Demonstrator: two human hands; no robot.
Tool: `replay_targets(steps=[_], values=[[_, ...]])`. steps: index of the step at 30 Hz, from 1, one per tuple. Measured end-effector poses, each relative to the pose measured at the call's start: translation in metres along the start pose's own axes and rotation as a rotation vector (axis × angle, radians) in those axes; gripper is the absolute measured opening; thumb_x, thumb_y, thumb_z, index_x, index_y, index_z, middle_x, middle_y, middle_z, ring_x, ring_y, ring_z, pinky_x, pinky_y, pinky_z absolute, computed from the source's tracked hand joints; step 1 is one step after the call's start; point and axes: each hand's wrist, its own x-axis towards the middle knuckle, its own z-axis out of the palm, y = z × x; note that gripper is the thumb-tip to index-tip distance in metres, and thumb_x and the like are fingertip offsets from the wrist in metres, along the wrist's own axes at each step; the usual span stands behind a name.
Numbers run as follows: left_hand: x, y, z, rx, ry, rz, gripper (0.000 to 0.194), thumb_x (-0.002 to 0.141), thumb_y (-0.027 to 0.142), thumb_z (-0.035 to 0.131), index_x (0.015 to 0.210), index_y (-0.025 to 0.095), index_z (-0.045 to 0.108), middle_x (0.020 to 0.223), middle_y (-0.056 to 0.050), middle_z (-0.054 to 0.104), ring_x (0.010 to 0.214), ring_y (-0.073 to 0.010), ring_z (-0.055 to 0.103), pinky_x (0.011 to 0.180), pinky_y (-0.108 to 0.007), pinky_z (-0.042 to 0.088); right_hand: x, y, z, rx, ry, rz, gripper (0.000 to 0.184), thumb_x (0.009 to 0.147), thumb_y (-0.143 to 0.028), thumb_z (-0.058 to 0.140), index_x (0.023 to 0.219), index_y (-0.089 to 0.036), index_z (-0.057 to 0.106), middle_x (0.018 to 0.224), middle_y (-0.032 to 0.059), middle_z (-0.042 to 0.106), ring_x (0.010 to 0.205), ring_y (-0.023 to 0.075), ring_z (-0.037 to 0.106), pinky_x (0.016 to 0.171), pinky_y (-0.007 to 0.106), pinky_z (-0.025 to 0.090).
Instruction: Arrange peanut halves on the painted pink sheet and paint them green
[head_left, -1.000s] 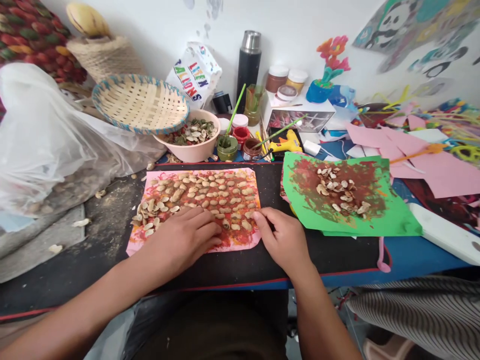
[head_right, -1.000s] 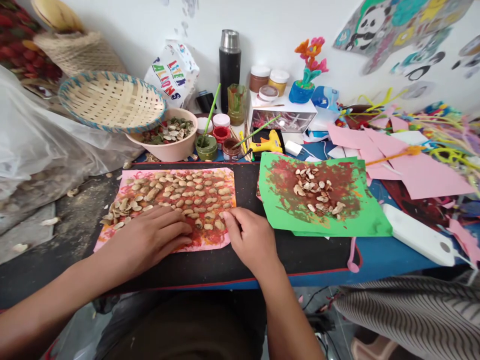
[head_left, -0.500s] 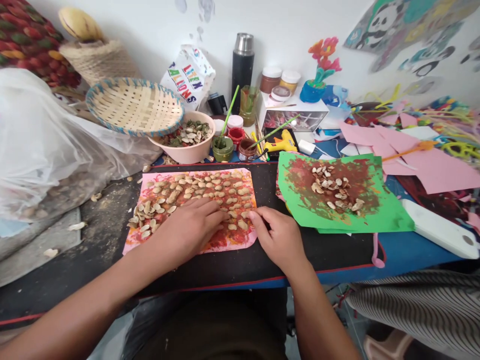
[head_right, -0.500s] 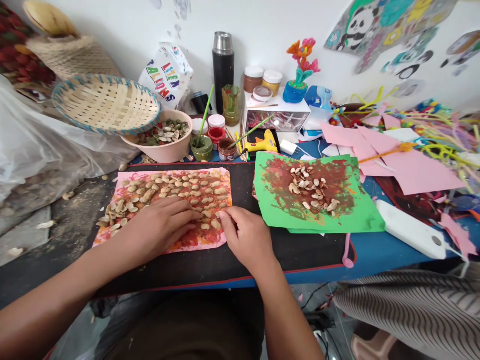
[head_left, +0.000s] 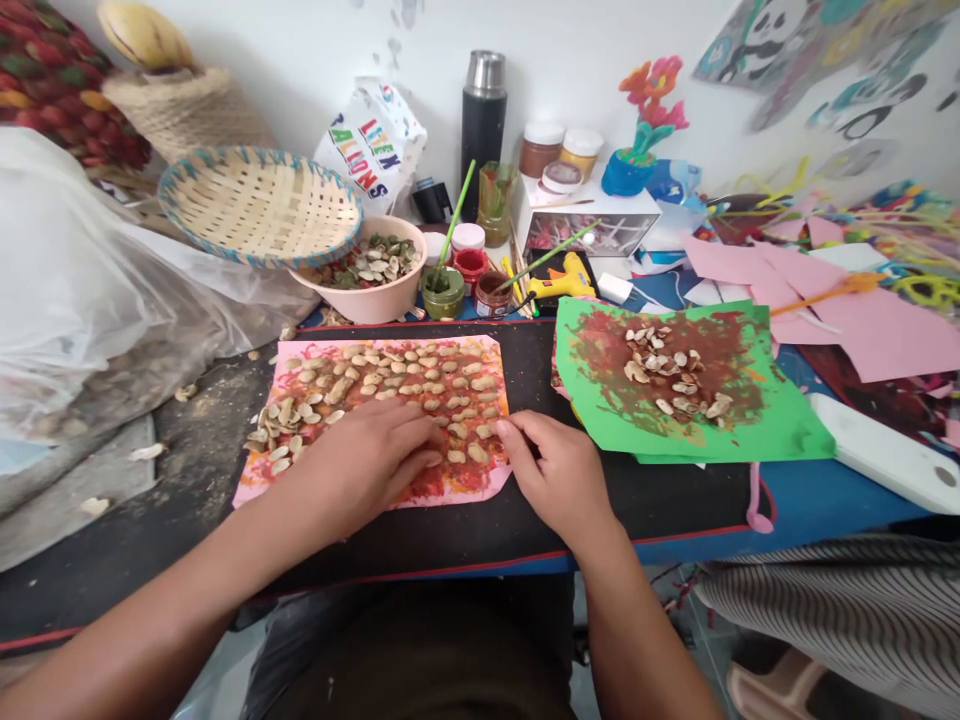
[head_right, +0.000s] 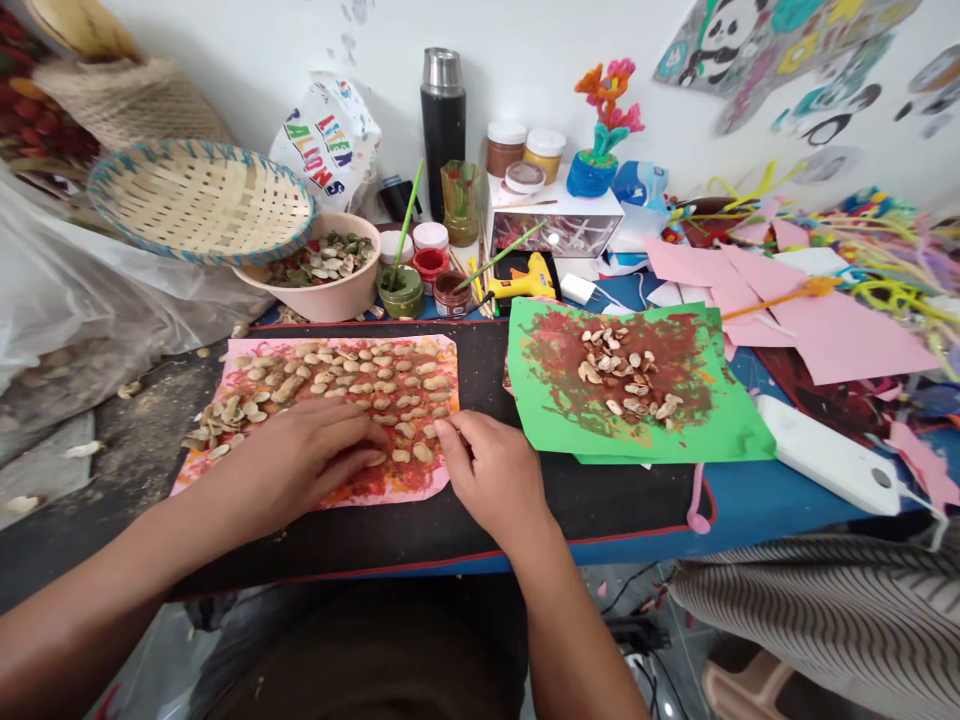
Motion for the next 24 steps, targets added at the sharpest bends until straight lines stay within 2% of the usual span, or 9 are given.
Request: replay_targets(steps=[3,6,9,14,18,24], values=[[-0.002,-0.003,0.003,0.016,0.031,-0.009,0.020,0.122,0.025,0.065,0.112,0.026,0.082,0.104,-0.003,0.087,0.095,-0.0249,0.080,0.088,-0.040,0.059,0.000,0.000,0.000,-0.005,-0.006,-0.002,0.042,0.129,-0.039,0.058,0.094,-0.026,0.078,0.084,0.0050,0.084,0.076,0.0237,0.081,0.073,0.033,0.052],[-0.007,-0.003,0.001,0.008,0.019,-0.013,0.024,0.125,0.033,0.064,0.113,0.027,0.084,0.106,-0.004,0.087,0.096,-0.0249,0.080,0.089,-0.041,0.059,0.000,0.000,0.000,-0.010,-0.015,0.007,0.044,0.130,-0.040,0.057,0.094,-0.026,0.078,0.084,0.0049,0.084,0.076,0.0239,0.081,0.073,0.033,0.052],[-0.013,-0.001,0.001,0.020,0.021,-0.034,0.020,0.123,0.039,0.069,0.120,0.028,0.084,0.109,-0.005,0.087,0.099,-0.0259,0.080,0.092,-0.041,0.061,0.000,0.000,0.000,-0.016,-0.018,0.007,0.045,0.130,-0.041,0.057,0.092,-0.026,0.078,0.082,0.0051,0.083,0.076,0.0242,0.080,0.072,0.033,0.052],[-0.016,-0.001,0.009,0.044,0.031,-0.035,0.011,0.121,0.032,0.071,0.116,0.026,0.080,0.106,-0.004,0.086,0.097,-0.0259,0.078,0.090,-0.041,0.059,0.000,0.000,-0.001,-0.019,-0.009,-0.006,0.045,0.130,-0.040,0.057,0.093,-0.026,0.079,0.083,0.0057,0.084,0.077,0.0242,0.081,0.073,0.033,0.052],[-0.013,-0.002,0.013,0.070,0.068,-0.032,0.016,0.122,0.030,0.067,0.111,0.026,0.077,0.101,-0.004,0.083,0.093,-0.0258,0.076,0.087,-0.040,0.056,0.000,0.000,-0.001,-0.015,-0.021,0.000,0.046,0.130,-0.041,0.057,0.093,-0.026,0.079,0.083,0.0056,0.084,0.076,0.0241,0.081,0.073,0.033,0.053],[-0.005,-0.002,0.012,0.097,0.056,-0.004,0.020,0.123,0.033,0.066,0.111,0.025,0.079,0.101,-0.005,0.084,0.093,-0.0264,0.075,0.086,-0.041,0.056,-0.001,0.001,-0.001,-0.026,-0.025,0.015,0.049,0.131,-0.045,0.055,0.094,-0.026,0.081,0.085,0.0068,0.086,0.079,0.0247,0.082,0.074,0.032,0.055]])
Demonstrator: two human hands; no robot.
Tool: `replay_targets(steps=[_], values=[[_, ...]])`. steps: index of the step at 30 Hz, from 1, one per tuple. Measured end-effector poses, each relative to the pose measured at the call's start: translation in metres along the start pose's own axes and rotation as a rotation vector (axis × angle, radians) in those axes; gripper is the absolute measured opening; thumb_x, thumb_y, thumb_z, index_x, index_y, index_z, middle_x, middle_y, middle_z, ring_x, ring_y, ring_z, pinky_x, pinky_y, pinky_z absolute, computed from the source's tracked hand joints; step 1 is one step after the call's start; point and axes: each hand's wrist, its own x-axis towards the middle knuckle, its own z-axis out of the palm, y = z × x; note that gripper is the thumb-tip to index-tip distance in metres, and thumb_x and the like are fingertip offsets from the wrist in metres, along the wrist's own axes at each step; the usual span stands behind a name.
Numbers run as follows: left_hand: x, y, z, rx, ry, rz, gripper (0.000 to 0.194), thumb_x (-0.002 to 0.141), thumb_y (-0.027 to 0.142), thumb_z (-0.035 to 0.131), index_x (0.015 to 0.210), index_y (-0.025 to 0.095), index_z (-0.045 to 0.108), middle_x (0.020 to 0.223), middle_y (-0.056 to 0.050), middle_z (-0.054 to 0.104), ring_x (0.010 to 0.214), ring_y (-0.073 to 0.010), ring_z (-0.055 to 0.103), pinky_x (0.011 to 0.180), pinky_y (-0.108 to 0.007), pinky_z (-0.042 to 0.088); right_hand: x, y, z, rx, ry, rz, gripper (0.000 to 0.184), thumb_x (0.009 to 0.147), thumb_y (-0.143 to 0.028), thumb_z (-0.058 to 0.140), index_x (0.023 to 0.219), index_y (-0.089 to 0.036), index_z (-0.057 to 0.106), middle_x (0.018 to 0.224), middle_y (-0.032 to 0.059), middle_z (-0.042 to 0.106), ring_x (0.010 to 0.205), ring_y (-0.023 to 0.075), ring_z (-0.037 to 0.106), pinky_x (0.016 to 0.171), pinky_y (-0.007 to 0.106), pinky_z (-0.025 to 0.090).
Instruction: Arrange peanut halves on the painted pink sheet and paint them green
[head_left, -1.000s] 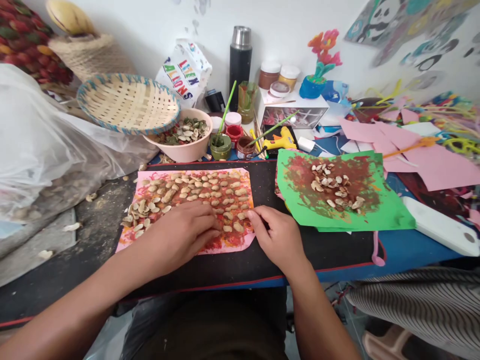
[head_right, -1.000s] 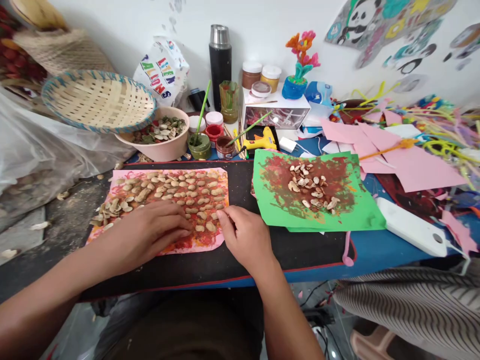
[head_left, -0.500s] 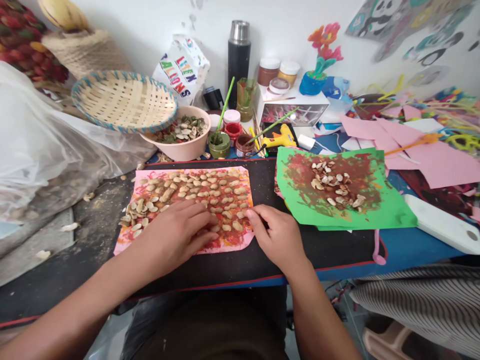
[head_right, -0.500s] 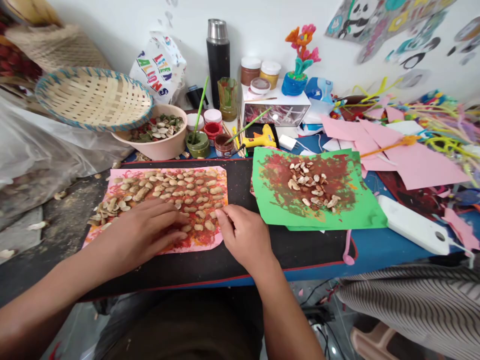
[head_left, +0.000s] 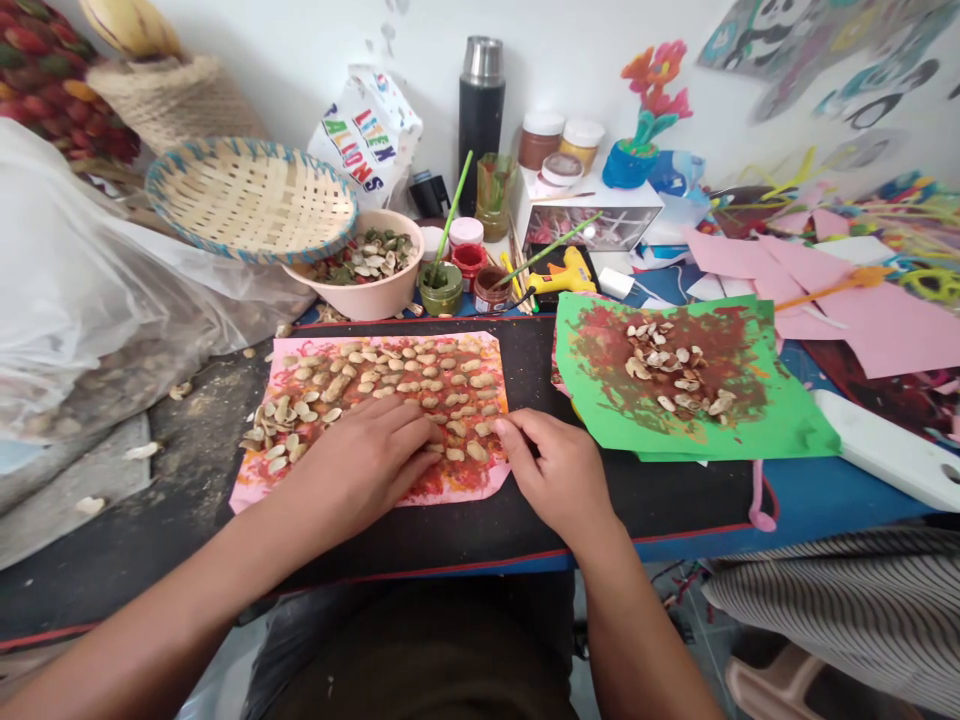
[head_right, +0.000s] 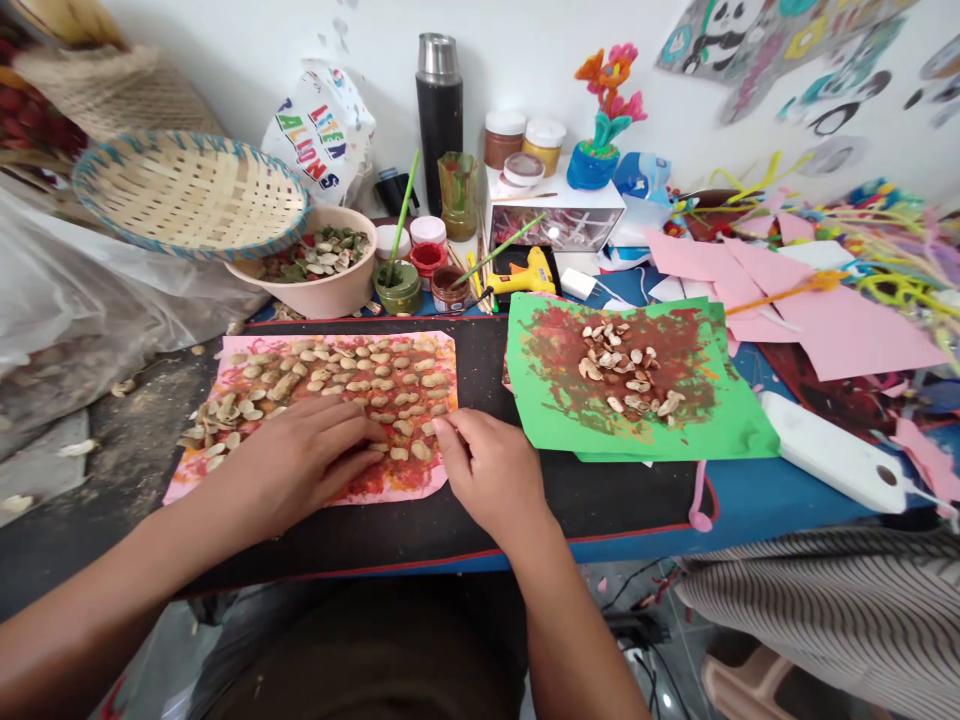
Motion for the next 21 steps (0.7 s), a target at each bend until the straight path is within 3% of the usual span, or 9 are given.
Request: replay_targets(steps=[15,21], values=[[-0.001,0.000,0.000,0.106,0.009,0.003,0.027,0.126,0.038,0.061,0.112,0.024,0.080,0.101,-0.006,0.082,0.093,-0.0276,0.074,0.087,-0.044,0.057,0.002,-0.002,-0.001,0.012,0.012,-0.017,0.043,0.129,-0.039,0.058,0.095,-0.026,0.080,0.084,0.0055,0.086,0.077,0.0245,0.083,0.073,0.033,0.054],[-0.025,-0.011,-0.028,-0.028,0.081,-0.099,0.033,0.128,0.045,0.056,0.116,0.027,0.081,0.105,-0.005,0.086,0.098,-0.0257,0.079,0.092,-0.039,0.060,0.001,-0.001,-0.002,0.034,0.031,-0.042,0.038,0.128,-0.034,0.060,0.098,-0.025,0.082,0.082,0.0049,0.086,0.071,0.0233,0.081,0.073,0.032,0.056]])
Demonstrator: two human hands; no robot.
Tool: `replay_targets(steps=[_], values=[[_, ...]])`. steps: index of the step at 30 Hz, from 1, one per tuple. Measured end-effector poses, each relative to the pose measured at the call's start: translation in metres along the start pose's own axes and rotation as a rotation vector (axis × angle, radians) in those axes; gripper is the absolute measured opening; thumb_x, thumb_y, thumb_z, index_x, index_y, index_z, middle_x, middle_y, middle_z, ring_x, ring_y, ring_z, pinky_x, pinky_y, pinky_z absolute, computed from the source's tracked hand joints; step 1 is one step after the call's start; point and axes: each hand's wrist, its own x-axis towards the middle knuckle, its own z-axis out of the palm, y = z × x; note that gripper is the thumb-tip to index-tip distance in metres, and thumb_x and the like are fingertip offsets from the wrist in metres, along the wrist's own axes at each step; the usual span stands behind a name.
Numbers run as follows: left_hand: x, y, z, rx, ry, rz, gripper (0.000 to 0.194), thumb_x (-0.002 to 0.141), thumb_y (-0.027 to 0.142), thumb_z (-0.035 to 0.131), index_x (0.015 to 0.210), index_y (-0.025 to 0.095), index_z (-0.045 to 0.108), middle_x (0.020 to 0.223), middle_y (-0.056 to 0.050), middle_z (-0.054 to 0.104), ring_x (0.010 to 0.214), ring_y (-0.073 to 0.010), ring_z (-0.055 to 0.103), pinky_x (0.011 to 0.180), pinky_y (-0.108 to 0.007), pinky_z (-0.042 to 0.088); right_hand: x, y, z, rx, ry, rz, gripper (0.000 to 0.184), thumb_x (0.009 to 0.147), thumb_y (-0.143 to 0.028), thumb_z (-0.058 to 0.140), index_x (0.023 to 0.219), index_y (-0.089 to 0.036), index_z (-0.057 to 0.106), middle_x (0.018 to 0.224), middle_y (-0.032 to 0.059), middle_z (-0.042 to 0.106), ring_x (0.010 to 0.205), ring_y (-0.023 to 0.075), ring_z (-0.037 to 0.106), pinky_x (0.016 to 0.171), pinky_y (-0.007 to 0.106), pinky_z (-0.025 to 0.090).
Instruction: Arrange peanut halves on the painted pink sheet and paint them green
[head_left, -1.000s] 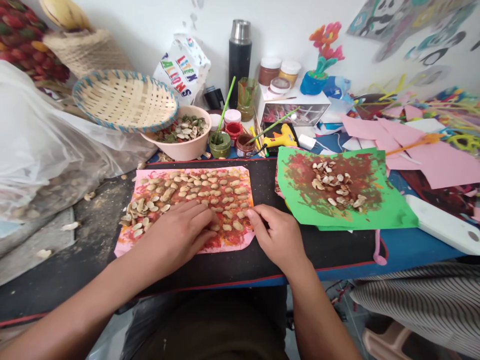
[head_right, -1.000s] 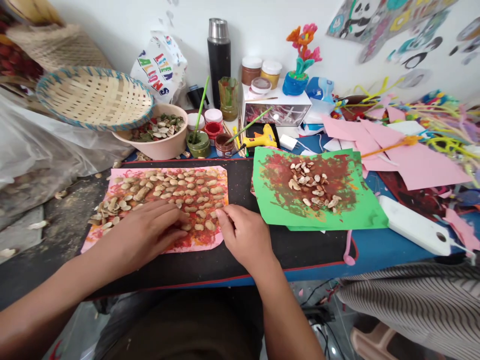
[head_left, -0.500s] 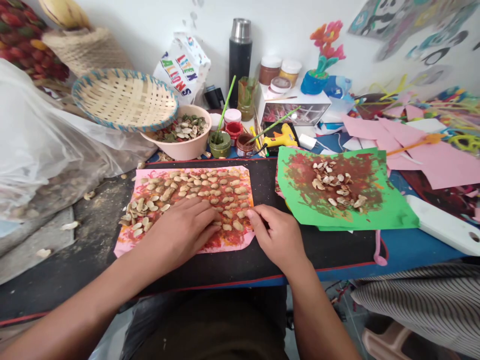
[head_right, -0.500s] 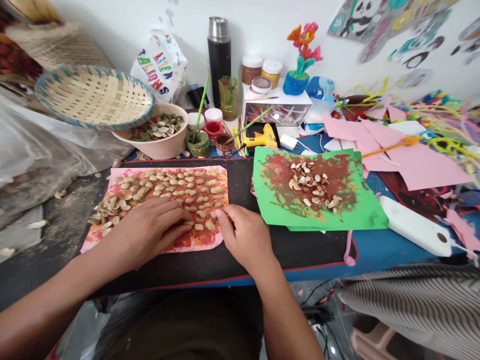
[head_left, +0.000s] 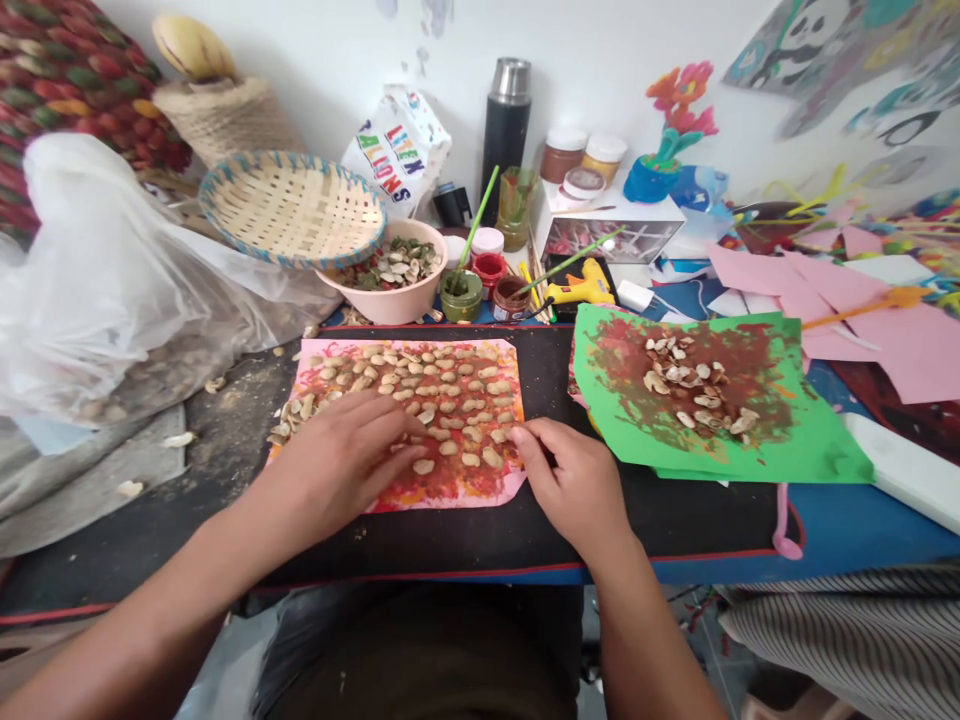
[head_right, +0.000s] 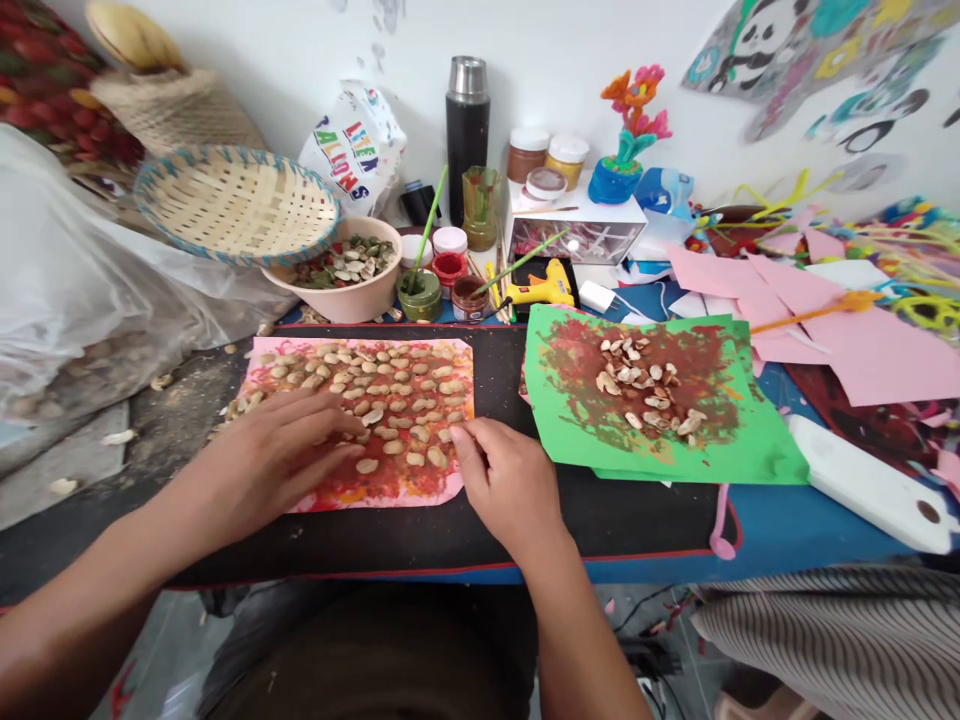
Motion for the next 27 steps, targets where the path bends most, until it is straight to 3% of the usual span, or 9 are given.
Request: replay_targets(steps=[3,5,7,10,14,18,23,27], values=[[-0.020,-0.028,-0.027,0.045,0.083,-0.177,0.037,0.124,0.055,0.057,0.120,0.030,0.084,0.108,-0.005,0.088,0.099,-0.0272,0.080,0.097,-0.041,0.064,0.000,0.001,0.000,-0.017,-0.001,-0.014,0.038,0.128,-0.034,0.060,0.099,-0.024,0.083,0.080,0.0046,0.085,0.069,0.0230,0.080,0.071,0.032,0.056],[-0.033,-0.049,-0.040,0.113,0.067,-0.303,0.044,0.120,0.063,0.056,0.115,0.031,0.085,0.108,-0.006,0.089,0.097,-0.0287,0.079,0.099,-0.043,0.066,0.000,0.001,0.001,-0.028,0.003,-0.021,0.040,0.128,-0.035,0.060,0.098,-0.025,0.084,0.080,0.0043,0.085,0.068,0.0227,0.080,0.070,0.032,0.056],[-0.042,-0.065,-0.046,0.167,0.018,-0.386,0.046,0.116,0.065,0.056,0.113,0.030,0.085,0.111,-0.007,0.090,0.101,-0.0307,0.080,0.101,-0.046,0.066,0.001,0.001,0.001,-0.033,0.015,-0.027,0.041,0.127,-0.036,0.059,0.097,-0.025,0.084,0.078,0.0040,0.085,0.067,0.0223,0.079,0.069,0.031,0.056],[-0.048,-0.077,-0.041,0.185,-0.058,-0.370,0.047,0.115,0.060,0.052,0.117,0.028,0.087,0.117,-0.012,0.090,0.111,-0.0345,0.080,0.105,-0.050,0.066,0.002,0.000,0.001,-0.036,0.024,-0.028,0.041,0.127,-0.035,0.060,0.094,-0.025,0.083,0.076,0.0034,0.084,0.065,0.0222,0.078,0.068,0.031,0.056],[-0.043,-0.081,-0.031,0.178,-0.155,-0.328,0.045,0.115,0.054,0.053,0.120,0.026,0.088,0.120,-0.015,0.089,0.116,-0.0373,0.080,0.108,-0.054,0.066,0.003,-0.002,0.001,-0.034,0.023,-0.021,0.040,0.126,-0.034,0.061,0.093,-0.025,0.082,0.076,0.0032,0.083,0.064,0.0222,0.079,0.067,0.031,0.055],[-0.036,-0.083,-0.031,0.160,-0.160,-0.320,0.042,0.117,0.053,0.056,0.117,0.026,0.087,0.119,-0.014,0.088,0.115,-0.0347,0.079,0.108,-0.050,0.064,0.003,-0.002,0.001,-0.026,0.014,-0.005,0.039,0.125,-0.035,0.062,0.094,-0.025,0.083,0.076,0.0032,0.083,0.065,0.0225,0.079,0.068,0.030,0.056],[-0.038,-0.082,-0.041,0.108,-0.077,-0.292,0.048,0.121,0.059,0.054,0.114,0.026,0.088,0.117,-0.011,0.088,0.114,-0.0305,0.078,0.108,-0.045,0.063,0.003,-0.002,0.000,-0.020,0.009,0.014,0.039,0.125,-0.036,0.062,0.094,-0.025,0.084,0.078,0.0036,0.085,0.067,0.0227,0.081,0.070,0.030,0.058],[-0.045,-0.064,-0.047,0.029,0.023,-0.266,0.047,0.122,0.062,0.058,0.114,0.027,0.088,0.118,-0.008,0.089,0.110,-0.0284,0.080,0.104,-0.042,0.063,0.003,-0.002,0.000,-0.026,0.003,0.019,0.040,0.125,-0.037,0.061,0.094,-0.026,0.083,0.077,0.0034,0.084,0.067,0.0226,0.080,0.069,0.030,0.058]])
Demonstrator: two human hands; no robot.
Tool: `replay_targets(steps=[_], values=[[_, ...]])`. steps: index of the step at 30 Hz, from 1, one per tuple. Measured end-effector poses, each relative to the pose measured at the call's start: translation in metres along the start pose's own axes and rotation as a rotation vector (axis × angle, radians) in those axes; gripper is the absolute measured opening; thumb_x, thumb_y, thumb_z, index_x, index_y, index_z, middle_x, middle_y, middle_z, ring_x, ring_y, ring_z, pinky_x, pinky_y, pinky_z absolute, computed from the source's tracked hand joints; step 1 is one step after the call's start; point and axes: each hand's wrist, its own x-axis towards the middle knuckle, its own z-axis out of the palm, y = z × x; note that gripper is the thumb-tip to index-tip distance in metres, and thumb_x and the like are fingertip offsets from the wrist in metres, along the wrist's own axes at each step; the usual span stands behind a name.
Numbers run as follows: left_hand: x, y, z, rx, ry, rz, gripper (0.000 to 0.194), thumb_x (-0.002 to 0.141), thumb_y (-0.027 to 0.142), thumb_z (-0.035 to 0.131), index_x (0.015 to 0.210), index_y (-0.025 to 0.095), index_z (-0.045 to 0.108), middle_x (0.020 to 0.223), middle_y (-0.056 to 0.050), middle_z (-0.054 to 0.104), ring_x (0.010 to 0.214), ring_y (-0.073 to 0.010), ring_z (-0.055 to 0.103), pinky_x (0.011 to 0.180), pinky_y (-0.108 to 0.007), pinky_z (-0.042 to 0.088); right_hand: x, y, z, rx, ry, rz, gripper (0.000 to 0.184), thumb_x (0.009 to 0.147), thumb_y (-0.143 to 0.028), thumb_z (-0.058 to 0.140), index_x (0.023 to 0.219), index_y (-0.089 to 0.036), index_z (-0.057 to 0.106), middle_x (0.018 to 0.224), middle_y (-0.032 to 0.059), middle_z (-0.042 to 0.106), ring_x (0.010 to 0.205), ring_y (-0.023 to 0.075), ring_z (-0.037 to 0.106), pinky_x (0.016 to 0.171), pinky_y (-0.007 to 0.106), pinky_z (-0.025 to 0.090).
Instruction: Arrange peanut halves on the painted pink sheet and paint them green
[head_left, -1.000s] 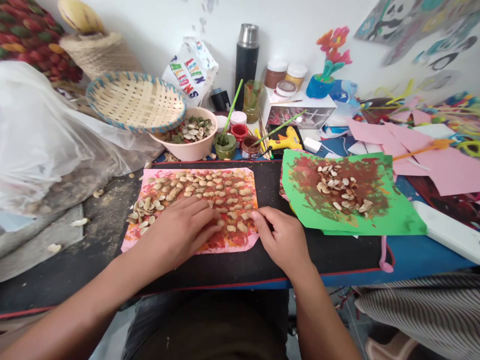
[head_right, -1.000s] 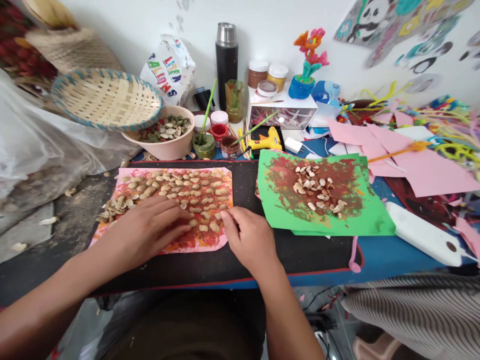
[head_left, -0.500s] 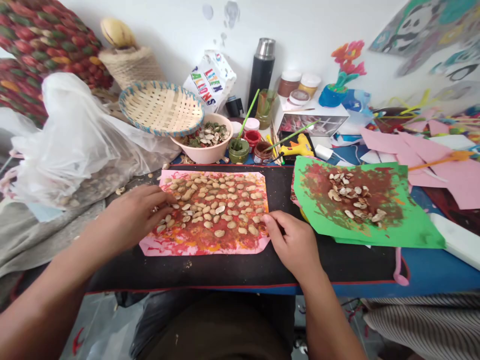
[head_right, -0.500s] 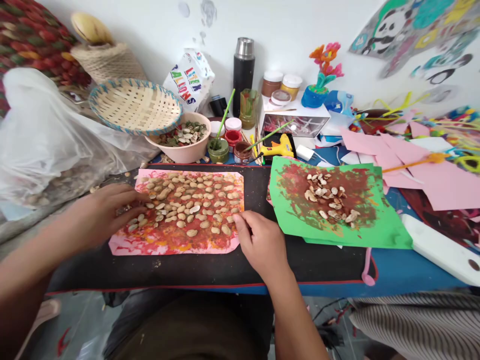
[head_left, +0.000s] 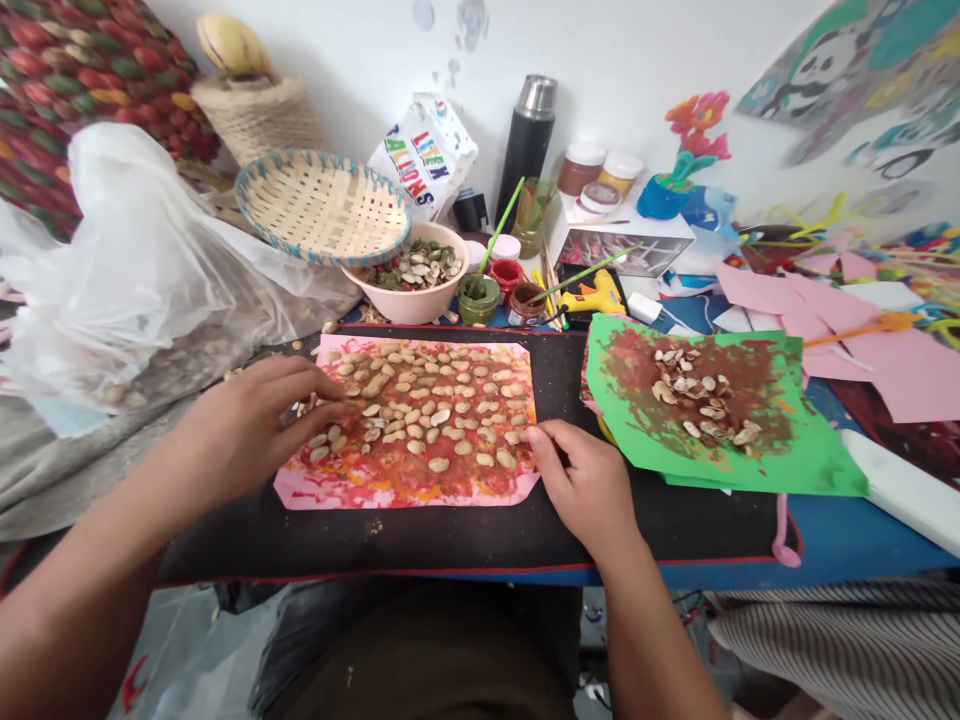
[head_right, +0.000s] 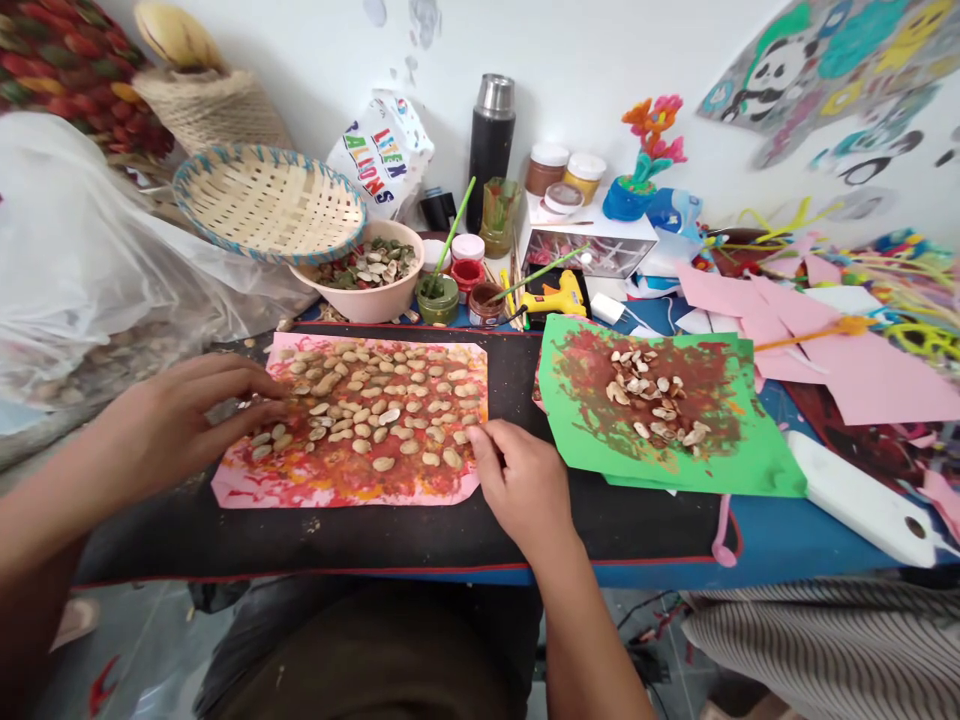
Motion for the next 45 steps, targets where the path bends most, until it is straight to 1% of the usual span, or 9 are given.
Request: replay_targets(steps=[2,4,6,9,15,20,27,37,45], values=[[-0.006,0.016,0.001,-0.100,-0.014,0.053,0.041,0.124,0.059,0.060,0.116,0.029,0.087,0.116,-0.005,0.089,0.103,-0.0259,0.081,0.097,-0.038,0.063,0.000,0.000,0.000,-0.001,0.004,-0.005,0.039,0.125,-0.036,0.062,0.094,-0.025,0.083,0.077,0.0036,0.084,0.066,0.0226,0.080,0.069,0.030,0.058],[-0.008,0.034,0.007,-0.198,-0.118,0.132,0.036,0.126,0.050,0.058,0.117,0.030,0.086,0.120,-0.004,0.090,0.106,-0.0247,0.083,0.095,-0.035,0.064,0.001,0.000,0.000,-0.002,0.008,-0.009,0.039,0.124,-0.036,0.062,0.094,-0.025,0.083,0.077,0.0039,0.084,0.067,0.0229,0.080,0.069,0.030,0.058],[-0.006,0.048,0.017,-0.230,-0.177,0.209,0.033,0.127,0.041,0.057,0.115,0.030,0.085,0.114,-0.003,0.089,0.102,-0.0222,0.083,0.092,-0.033,0.064,0.001,-0.001,0.000,-0.006,0.011,-0.005,0.039,0.124,-0.037,0.062,0.094,-0.025,0.084,0.078,0.0042,0.085,0.067,0.0232,0.080,0.069,0.031,0.058],[-0.001,0.056,0.031,-0.213,-0.223,0.246,0.032,0.127,0.035,0.056,0.112,0.029,0.084,0.108,-0.003,0.088,0.098,-0.0216,0.084,0.090,-0.032,0.063,0.001,-0.002,0.000,-0.006,0.007,0.007,0.039,0.124,-0.037,0.062,0.094,-0.026,0.084,0.078,0.0041,0.085,0.066,0.0232,0.079,0.071,0.031,0.060],[-0.001,0.049,0.041,-0.127,-0.160,0.176,0.034,0.127,0.044,0.056,0.119,0.029,0.085,0.107,-0.005,0.089,0.097,-0.0260,0.084,0.089,-0.038,0.064,0.001,-0.002,0.000,0.002,0.000,0.000,0.038,0.124,-0.035,0.062,0.093,-0.026,0.083,0.078,0.0042,0.084,0.067,0.0234,0.080,0.070,0.030,0.059],[-0.007,0.045,0.041,-0.131,-0.146,0.157,0.035,0.127,0.051,0.059,0.114,0.028,0.083,0.105,-0.004,0.087,0.093,-0.0251,0.083,0.084,-0.037,0.062,0.001,-0.001,0.001,0.014,0.012,-0.019,0.037,0.124,-0.032,0.064,0.093,-0.025,0.082,0.077,0.0039,0.084,0.069,0.0230,0.082,0.070,0.029,0.057],[-0.006,0.049,0.047,-0.125,-0.176,0.177,0.029,0.125,0.041,0.059,0.118,0.030,0.085,0.110,-0.004,0.089,0.100,-0.0253,0.084,0.091,-0.037,0.063,0.000,-0.002,0.000,-0.002,0.005,-0.005,0.037,0.124,-0.033,0.063,0.094,-0.025,0.083,0.078,0.0041,0.084,0.068,0.0230,0.081,0.070,0.030,0.057],[-0.008,0.045,0.039,-0.114,-0.183,0.150,0.037,0.127,0.051,0.057,0.122,0.030,0.088,0.114,-0.006,0.091,0.102,-0.0278,0.086,0.093,-0.040,0.065,0.001,-0.002,0.000,0.012,-0.002,0.006,0.037,0.124,-0.034,0.063,0.095,-0.025,0.085,0.080,0.0045,0.086,0.070,0.0232,0.081,0.071,0.030,0.060],[-0.010,0.049,0.038,-0.099,-0.116,0.147,0.039,0.127,0.052,0.058,0.111,0.028,0.085,0.104,-0.005,0.087,0.093,-0.0263,0.083,0.086,-0.038,0.063,0.001,-0.003,-0.001,-0.001,-0.010,0.025,0.042,0.125,-0.039,0.061,0.094,-0.026,0.085,0.078,0.0053,0.085,0.068,0.0236,0.080,0.072,0.031,0.061]])
